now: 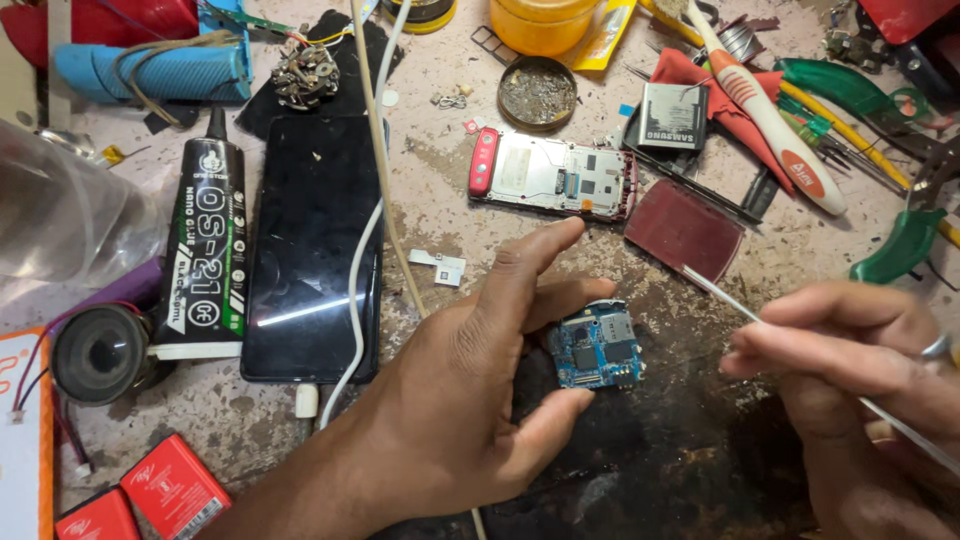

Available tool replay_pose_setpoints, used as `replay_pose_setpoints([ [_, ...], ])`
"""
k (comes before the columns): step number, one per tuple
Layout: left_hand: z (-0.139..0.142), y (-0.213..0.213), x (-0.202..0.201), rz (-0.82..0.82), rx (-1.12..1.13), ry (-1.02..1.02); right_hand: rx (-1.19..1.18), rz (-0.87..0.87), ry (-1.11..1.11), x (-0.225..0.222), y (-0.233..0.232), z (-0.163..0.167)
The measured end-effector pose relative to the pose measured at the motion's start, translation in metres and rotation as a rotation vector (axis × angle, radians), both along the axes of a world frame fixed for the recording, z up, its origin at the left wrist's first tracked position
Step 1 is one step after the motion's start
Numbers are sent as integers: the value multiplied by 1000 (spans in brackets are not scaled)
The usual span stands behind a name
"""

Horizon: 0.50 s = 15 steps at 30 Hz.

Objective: The person cleans a small blue circuit board with a toothbrush, then uses a hot air gun to heat the board and a metal tool to scrape or adjust components. The board is handled repeatedly and placed on the workbench during the process.

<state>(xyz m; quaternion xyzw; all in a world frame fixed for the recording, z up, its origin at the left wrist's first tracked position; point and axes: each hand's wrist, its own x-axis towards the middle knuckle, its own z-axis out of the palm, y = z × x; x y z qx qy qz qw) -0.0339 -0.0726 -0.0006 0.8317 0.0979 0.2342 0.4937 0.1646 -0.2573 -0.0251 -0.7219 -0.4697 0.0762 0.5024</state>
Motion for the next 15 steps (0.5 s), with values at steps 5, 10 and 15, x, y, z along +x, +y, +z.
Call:
replay_pose_setpoints([
  [5,1,1,-1,-7,-60,64,6,-206,174,-8,-12,-10],
  [10,1,1,0,-8,-79,55,-148,-274,85,-22,-23,-5],
  [15,1,2,-1,-3,-97,84,-107,-282,15,-21,-32,-20],
])
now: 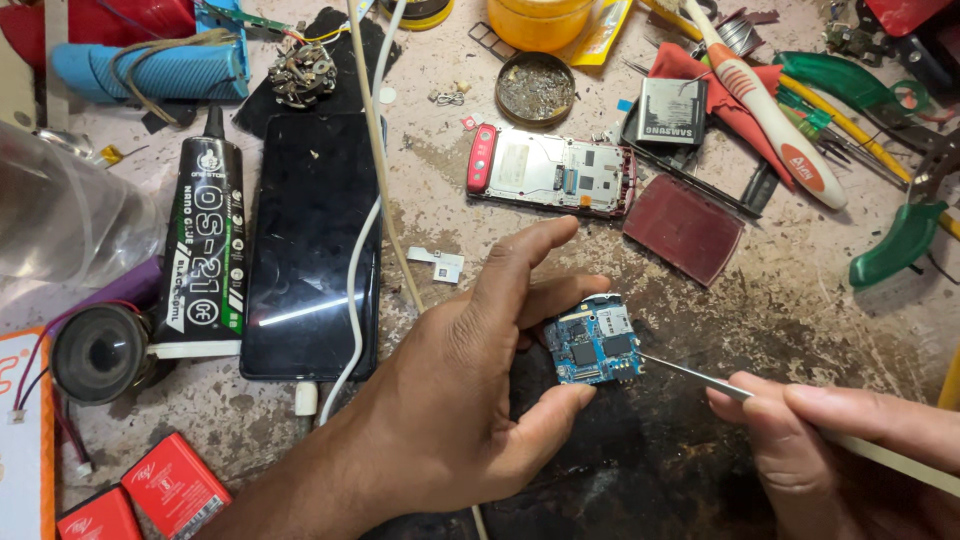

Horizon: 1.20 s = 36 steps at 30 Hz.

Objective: The person cleans a small blue circuit board with a toothbrush, then uses a hot air gun to heat the board and a metal tool to scrape or adjust components. The board is handled repeatedly and placed on the workbench during the process.

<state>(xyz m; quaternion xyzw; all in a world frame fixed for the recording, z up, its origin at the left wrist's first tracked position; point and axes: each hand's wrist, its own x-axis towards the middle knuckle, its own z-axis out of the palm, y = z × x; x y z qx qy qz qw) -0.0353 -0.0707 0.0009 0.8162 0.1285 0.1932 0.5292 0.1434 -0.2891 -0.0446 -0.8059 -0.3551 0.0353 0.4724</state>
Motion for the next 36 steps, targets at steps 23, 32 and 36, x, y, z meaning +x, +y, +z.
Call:
replay_pose_setpoints([
  [23,0,0,-1,23,22,43,-255,-645,1398,38,51,56],
  [32,-3,1,-1,17,87,-80,-143,186,112,40,-33,-35],
  [36,-2,1,-1,34,42,12,-206,-666,1687,74,2,1],
])
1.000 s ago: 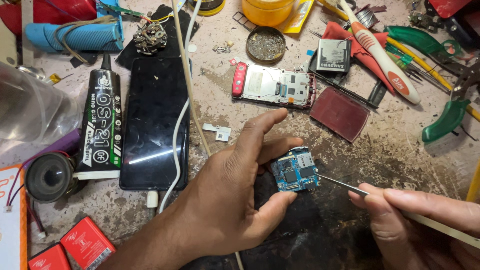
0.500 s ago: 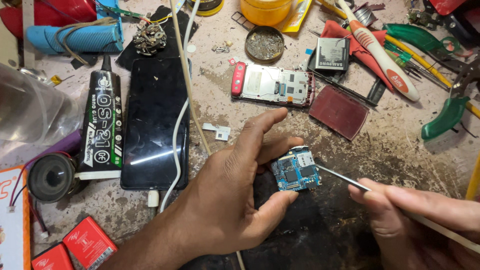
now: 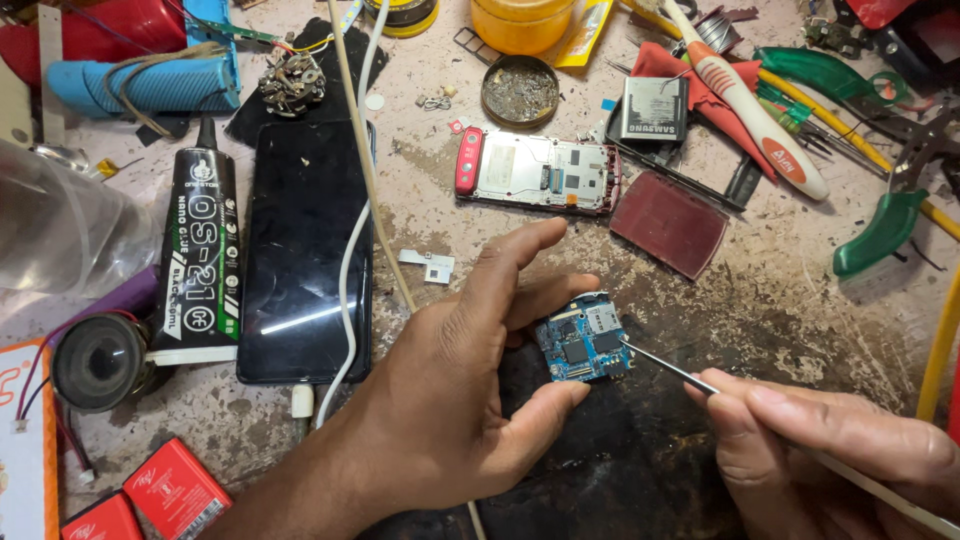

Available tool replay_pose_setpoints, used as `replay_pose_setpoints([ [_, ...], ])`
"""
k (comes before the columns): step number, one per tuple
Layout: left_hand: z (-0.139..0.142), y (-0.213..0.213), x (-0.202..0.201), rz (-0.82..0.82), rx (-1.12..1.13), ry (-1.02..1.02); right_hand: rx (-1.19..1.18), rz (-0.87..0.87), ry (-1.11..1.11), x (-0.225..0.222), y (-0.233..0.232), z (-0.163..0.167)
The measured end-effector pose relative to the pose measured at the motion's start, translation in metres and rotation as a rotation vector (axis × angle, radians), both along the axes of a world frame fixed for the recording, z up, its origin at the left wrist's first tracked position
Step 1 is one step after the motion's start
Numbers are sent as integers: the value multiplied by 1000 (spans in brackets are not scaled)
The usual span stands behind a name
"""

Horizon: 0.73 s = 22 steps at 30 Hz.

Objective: The person cleans a small blue circuit board with a toothbrush, then uses a hot air gun to heat the board and a metal tool to scrape or adjust components. The board is handled repeatedly and placed on the workbench during the process.

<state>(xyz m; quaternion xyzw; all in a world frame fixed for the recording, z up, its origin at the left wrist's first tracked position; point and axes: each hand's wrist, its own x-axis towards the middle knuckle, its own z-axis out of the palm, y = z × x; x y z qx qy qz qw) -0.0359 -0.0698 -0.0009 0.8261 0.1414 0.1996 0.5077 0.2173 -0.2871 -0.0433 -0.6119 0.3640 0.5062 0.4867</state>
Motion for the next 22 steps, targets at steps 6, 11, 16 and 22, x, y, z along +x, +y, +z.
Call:
replay_pose_setpoints([
  [6,1,0,0,-2,-2,-3,168,418,-643,-22,-5,-3],
  [11,0,0,1,-8,-16,-14,176,526,-787,-22,-2,3],
  [16,-1,1,1,-56,43,-100,466,596,-1751,-81,12,2],
  [22,3,4,-1,-129,18,-84,739,512,-1575,-66,28,11],
])
